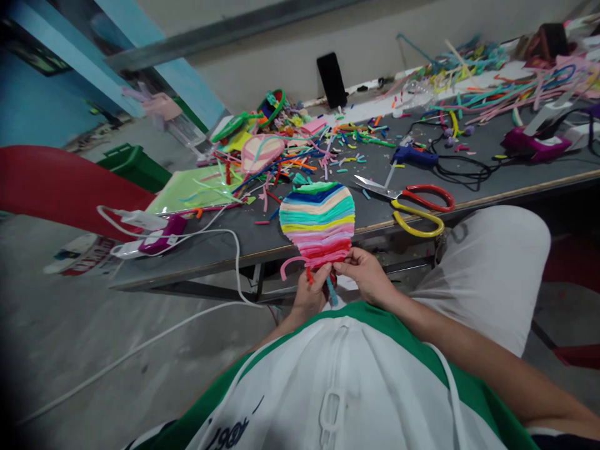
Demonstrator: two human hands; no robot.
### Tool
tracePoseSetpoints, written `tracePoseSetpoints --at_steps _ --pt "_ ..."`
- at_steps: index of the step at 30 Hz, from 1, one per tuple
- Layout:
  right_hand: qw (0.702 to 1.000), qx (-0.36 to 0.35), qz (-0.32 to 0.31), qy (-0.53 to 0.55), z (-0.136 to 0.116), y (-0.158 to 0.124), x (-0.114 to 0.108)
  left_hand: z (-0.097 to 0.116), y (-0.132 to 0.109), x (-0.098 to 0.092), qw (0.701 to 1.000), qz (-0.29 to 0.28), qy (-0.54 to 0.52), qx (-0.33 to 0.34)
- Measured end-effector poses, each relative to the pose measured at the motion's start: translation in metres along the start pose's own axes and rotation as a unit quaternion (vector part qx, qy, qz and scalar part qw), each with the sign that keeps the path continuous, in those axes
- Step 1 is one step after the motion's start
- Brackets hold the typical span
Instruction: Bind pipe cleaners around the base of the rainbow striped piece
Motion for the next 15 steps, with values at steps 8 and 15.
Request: tracePoseSetpoints --at_steps 8,15 --pt "0.999 0.025 0.047 0.014 0.002 0.002 -0.003 -0.002 0.002 -0.001 0.998 -0.055 0.011 0.010" --pt "0.999 0.029 0.040 0.019 -0.003 -0.001 0.000 0.005 -0.005 -0.033 0.995 -0.077 -0.050 -0.041"
Point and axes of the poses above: each hand's wrist, its own y-axis towards the middle knuckle, its own x-axis out of the palm, z = x × y, the point moved 7 cm from there along y, towards the middle knuckle, and after that the axes turned 5 degrees about y, right-handed, at the moved point
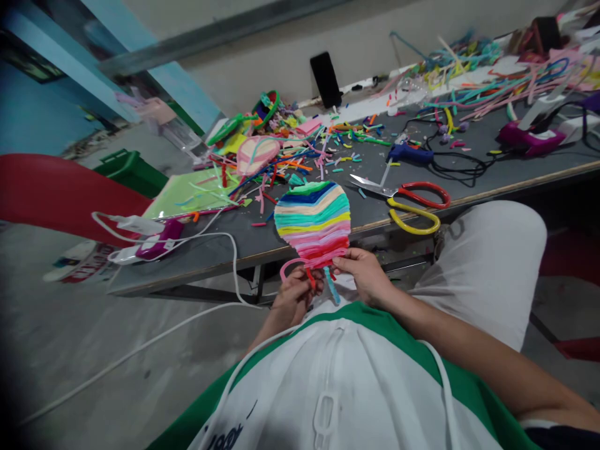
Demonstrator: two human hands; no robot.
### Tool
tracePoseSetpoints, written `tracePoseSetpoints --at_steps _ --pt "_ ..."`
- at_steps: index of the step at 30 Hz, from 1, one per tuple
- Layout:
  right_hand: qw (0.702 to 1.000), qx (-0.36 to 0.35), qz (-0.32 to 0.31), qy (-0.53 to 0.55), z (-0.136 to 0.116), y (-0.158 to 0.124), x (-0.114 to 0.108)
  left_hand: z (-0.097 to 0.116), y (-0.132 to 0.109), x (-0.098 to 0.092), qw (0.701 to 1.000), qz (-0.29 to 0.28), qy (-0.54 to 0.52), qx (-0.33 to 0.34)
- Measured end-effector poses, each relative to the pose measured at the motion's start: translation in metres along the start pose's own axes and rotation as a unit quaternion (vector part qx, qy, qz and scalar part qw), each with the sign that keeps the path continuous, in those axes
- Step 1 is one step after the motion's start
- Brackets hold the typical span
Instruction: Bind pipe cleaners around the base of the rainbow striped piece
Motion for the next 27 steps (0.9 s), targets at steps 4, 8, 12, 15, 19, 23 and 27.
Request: tracePoseSetpoints --at_steps 4,8,12,15,19,23,27 --pt "1.000 -0.001 0.001 -0.004 0.001 0.000 0.000 0.015 0.000 -0.006 0.998 0.056 0.000 0.042" --pt "1.000 0.001 0.008 -0.005 0.001 0.000 -0.001 0.014 0.002 -0.001 0.996 0.073 0.029 0.039" --pt "1.000 0.003 0.016 -0.001 0.001 0.000 -0.001 0.014 0.002 -0.003 0.993 0.094 0.037 0.063" --pt "1.000 0.008 0.020 0.001 0.001 0.000 -0.001 0.013 0.001 -0.006 0.992 0.092 0.038 0.072" --pt "1.000 0.005 0.014 0.004 0.001 0.000 -0.001 0.011 0.002 -0.008 0.994 0.083 0.019 0.062" --pt "1.000 0.000 0.008 0.005 -0.001 -0.001 0.000 0.009 0.002 -0.009 0.995 0.077 -0.006 0.065" --pt "1.000 0.004 0.016 0.001 0.000 -0.001 0.000 0.007 0.002 -0.009 0.995 0.063 -0.016 0.070"
Point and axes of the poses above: each hand's wrist, its own y-axis towards the middle knuckle, its own x-axis out of the palm, z = x × y, the point moved 7 cm from there along y, towards the middle knuckle, and after that the axes turned 5 degrees about y, right-handed, at the moved point
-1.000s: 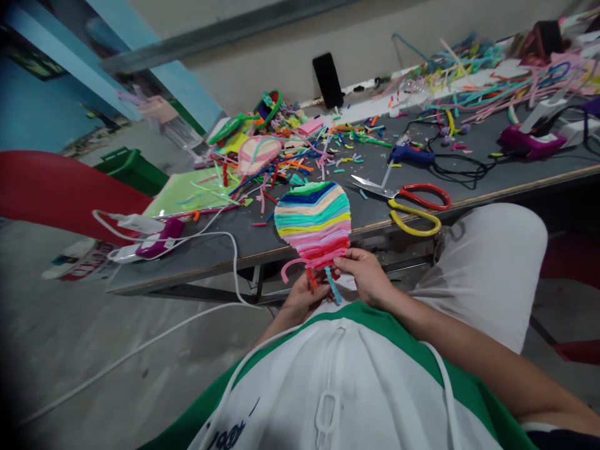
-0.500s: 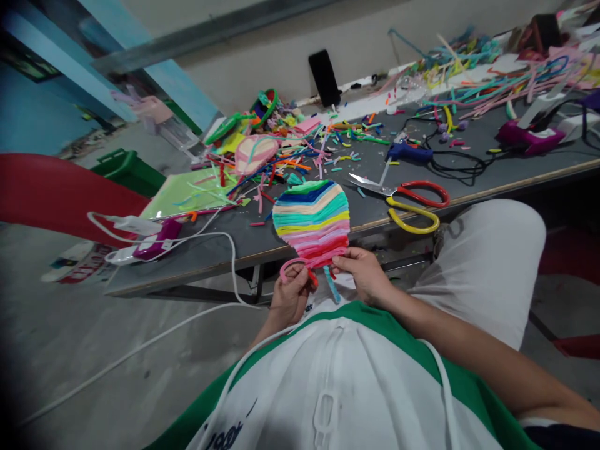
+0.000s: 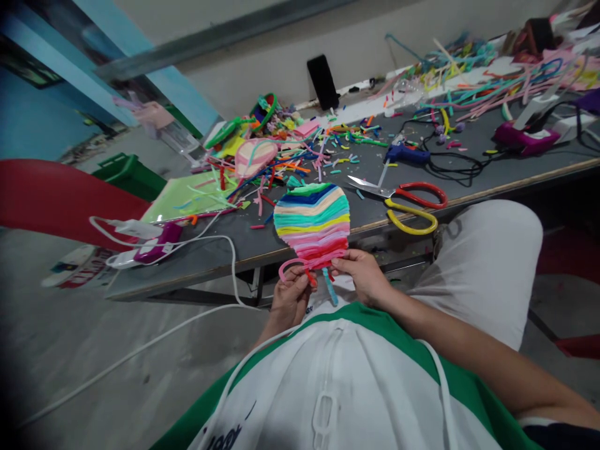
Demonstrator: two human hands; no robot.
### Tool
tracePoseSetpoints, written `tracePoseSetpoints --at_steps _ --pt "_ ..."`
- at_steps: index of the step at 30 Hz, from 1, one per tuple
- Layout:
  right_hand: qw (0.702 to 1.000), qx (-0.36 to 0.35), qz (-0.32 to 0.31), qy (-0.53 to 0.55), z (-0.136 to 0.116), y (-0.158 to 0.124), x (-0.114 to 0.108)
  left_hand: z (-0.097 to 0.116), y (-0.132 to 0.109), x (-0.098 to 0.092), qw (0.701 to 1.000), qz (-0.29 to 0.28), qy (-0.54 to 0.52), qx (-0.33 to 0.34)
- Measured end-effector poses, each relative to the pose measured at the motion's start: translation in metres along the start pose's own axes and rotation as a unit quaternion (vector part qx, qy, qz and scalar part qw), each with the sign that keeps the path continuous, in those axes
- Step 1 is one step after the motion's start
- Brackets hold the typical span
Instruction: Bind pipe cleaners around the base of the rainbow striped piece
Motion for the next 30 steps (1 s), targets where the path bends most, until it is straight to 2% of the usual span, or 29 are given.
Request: tracePoseSetpoints --at_steps 11,19,25,30 --pt "1.000 0.001 -0.005 0.007 0.007 0.005 -0.003 -0.006 0.007 0.008 0.999 0.033 0.024 -0.004" --pt "1.000 0.016 0.021 0.007 0.009 0.003 -0.005 -0.008 0.009 0.008 0.998 0.062 0.032 0.007" --pt "1.000 0.010 0.013 -0.021 0.012 0.006 -0.006 -0.012 0.011 0.022 0.999 -0.003 0.041 -0.005" --pt "1.000 0.011 -0.008 -0.023 0.010 0.005 -0.003 -0.012 0.010 0.027 0.999 -0.014 0.038 -0.011"
Point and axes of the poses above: each hand's wrist, its own y-axis towards the middle knuckle, its own x-axis out of the palm, z = x × y, the point moved 7 cm from there along y, towards the middle knuckle, and after that the axes turned 5 degrees about y, right-handed, at the moved point
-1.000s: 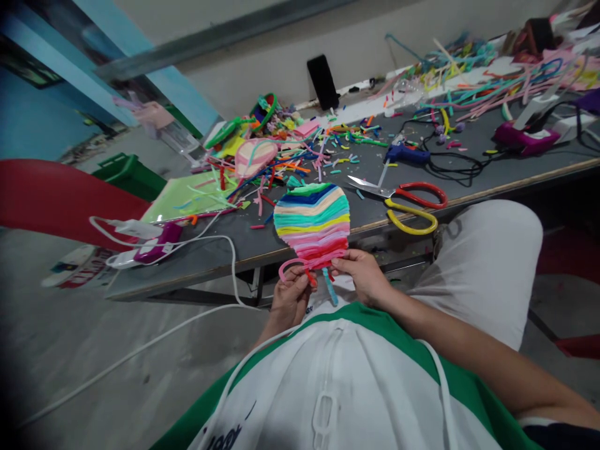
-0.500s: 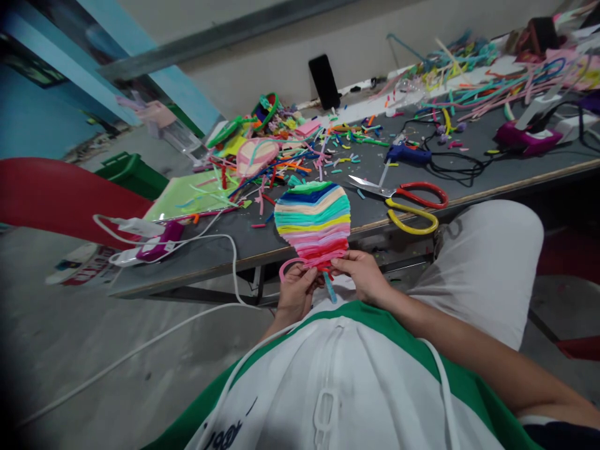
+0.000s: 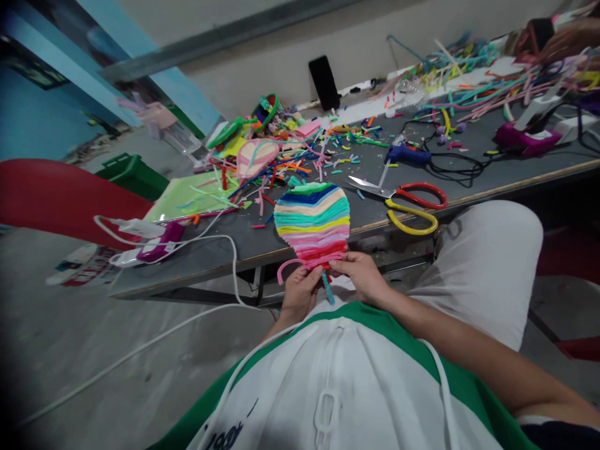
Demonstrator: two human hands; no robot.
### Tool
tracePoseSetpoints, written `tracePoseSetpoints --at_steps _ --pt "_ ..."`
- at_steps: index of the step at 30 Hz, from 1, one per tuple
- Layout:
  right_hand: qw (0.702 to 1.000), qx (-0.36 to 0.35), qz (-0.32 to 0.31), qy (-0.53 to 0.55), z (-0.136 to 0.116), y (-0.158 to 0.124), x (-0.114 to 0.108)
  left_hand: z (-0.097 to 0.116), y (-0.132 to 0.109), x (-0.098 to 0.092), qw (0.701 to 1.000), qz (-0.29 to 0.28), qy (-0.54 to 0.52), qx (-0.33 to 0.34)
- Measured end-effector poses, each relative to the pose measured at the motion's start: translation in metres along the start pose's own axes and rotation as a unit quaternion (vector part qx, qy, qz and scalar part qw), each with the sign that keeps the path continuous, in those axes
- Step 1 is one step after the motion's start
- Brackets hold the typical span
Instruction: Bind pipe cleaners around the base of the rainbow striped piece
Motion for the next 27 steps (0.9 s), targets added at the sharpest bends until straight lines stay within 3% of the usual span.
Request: tracePoseSetpoints --at_steps 4,8,12,16,23,27 --pt "0.998 0.036 -0.050 0.021 0.001 -0.006 0.001 0.002 -0.002 -0.002 1.000 0.023 -0.009 -0.001" --pt "0.998 0.040 -0.042 -0.031 0.005 -0.006 -0.011 0.000 -0.003 -0.008 0.998 0.053 -0.009 -0.015" --pt "0.990 -0.006 -0.064 -0.126 0.006 0.001 -0.010 0.001 -0.005 -0.004 0.999 0.037 -0.013 -0.019" --pt "0.989 -0.044 -0.048 -0.132 0.002 0.006 -0.003 0.005 -0.005 -0.002 0.999 0.030 -0.006 -0.019" --pt "0.994 -0.039 -0.028 -0.103 -0.002 0.002 0.003 0.008 -0.005 0.001 1.000 -0.011 0.016 -0.011" --pt "0.995 -0.009 -0.056 -0.084 -0.003 -0.004 0.009 0.011 -0.005 0.001 1.000 0.001 0.022 0.002"
Point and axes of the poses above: each hand's wrist, its own y-axis towards the middle knuckle, its own x-axis out of the palm, z = x × y, the point moved 7 cm from there along y, towards the middle knuckle, and after that the axes turned 5 degrees about y, right-handed, at the moved point
